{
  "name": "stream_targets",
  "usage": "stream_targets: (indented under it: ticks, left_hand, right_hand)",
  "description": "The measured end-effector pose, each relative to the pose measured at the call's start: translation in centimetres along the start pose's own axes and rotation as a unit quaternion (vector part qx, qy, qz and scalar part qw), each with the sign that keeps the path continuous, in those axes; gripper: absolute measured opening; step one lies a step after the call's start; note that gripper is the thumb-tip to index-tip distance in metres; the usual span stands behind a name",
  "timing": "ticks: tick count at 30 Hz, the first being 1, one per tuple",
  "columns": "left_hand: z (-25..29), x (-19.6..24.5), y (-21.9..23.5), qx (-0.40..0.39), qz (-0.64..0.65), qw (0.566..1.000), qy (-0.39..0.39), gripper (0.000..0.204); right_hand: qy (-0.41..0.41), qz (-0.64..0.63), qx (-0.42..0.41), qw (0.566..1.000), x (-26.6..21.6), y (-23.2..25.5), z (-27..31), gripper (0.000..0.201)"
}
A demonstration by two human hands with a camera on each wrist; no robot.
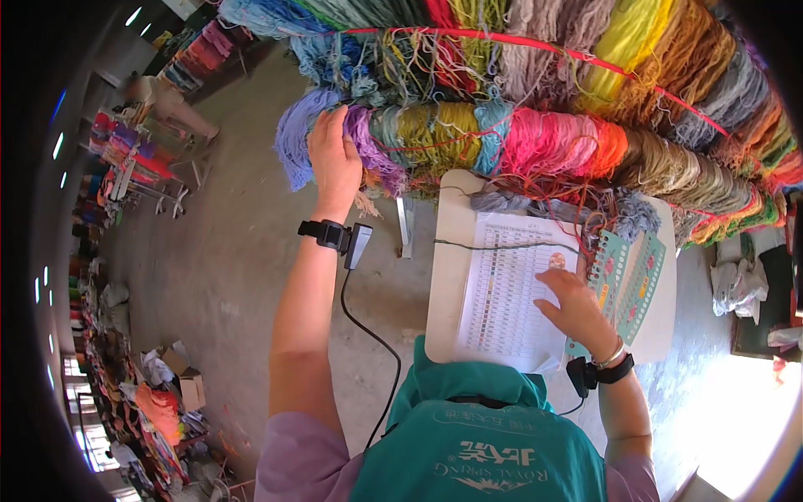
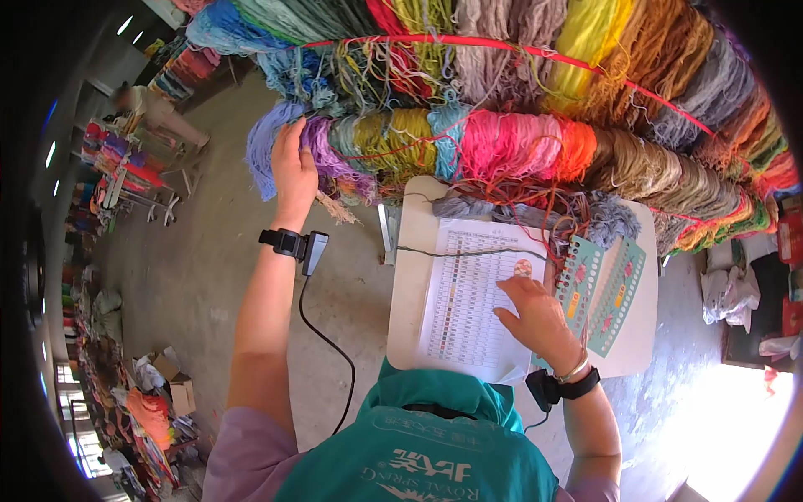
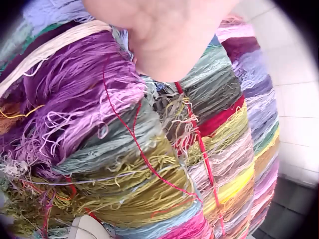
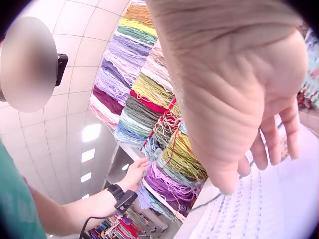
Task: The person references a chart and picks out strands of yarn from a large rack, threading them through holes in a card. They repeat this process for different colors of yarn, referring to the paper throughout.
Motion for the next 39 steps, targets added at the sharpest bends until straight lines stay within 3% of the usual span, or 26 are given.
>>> stream_targets:
  ticks: [4, 9, 13, 17, 20, 24, 29, 32, 34, 37, 39]
  left_hand:
    - [0.9, -2.5, -1.2, -0.059, 0.037, 0.997, 0.036, 0.047]
    - [1.0, -1.4, -0.8, -0.04, 0.0, 0.999, 0.032, 0.048]
    - [1.1, -0.2, -1.7, -0.034, -0.088, 0.995, 0.01, 0.051]
    - [1.4, -2.0, -1.6, -0.058, -0.043, 0.997, 0.005, 0.05]
    - [0.8, -1.4, -0.6, -0.078, -0.056, 0.995, -0.041, 0.052]
    - [0.2, -1.1, 0.0, -0.133, -0.041, 0.99, -0.011, 0.057]
    - [0.2, -1.8, -0.9, -0.132, -0.043, 0.988, -0.073, 0.048]
    - [0.3, -3.4, -0.7, -0.142, -0.043, 0.987, -0.063, 0.047]
    - [-0.5, -3.4, -0.3, -0.148, -0.052, 0.985, -0.075, 0.034]
    - [-2.2, -3.1, -0.2, -0.198, -0.097, 0.972, -0.08, 0.04]
    - [-3.0, -3.0, -0.6, -0.189, -0.089, 0.973, -0.098, 0.039]
  right_hand:
    - [0.007, 0.045, -0.022, 0.999, 0.2, -1.6, 1.5, 0.042]
    - [-0.003, 0.058, -0.013, 0.998, 0.5, -1.8, 2.2, 0.047]
    - [-0.023, 0.069, -0.006, 0.997, 1.3, -2.8, 2.5, 0.048]
    - [-0.019, 0.074, -0.001, 0.997, 1.6, -3.3, 2.8, 0.049]
    - [-0.016, 0.081, 0.01, 0.997, 0.8, -2.8, 3.5, 0.049]
    - [-0.031, 0.094, 0.015, 0.995, 0.4, -2.5, 4.5, 0.05]
    - [-0.038, 0.104, 0.021, 0.994, 0.5, -2.8, 4.5, 0.049]
    - [-0.043, 0.105, 0.014, 0.993, -0.1, -3.6, 3.8, 0.049]
    - [-0.057, 0.109, 0.011, 0.992, -1.1, -3.9, 3.4, 0.048]
    - [-0.07, 0.119, 0.013, 0.99, -2.4, -4.8, 2.3, 0.045]
    - [-0.068, 0.13, 0.023, 0.989, -3.2, -5.6, 1.3, 0.043]
Point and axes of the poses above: each hand's wrist, its own z-axis away from the middle knuckle, its own y-axis out of the back of the hand, x = y × z, the point moved 6 cm from there along -z, towards the middle knuckle, and after that the axes turned 13 degrees about x, right-handed, at the moved point
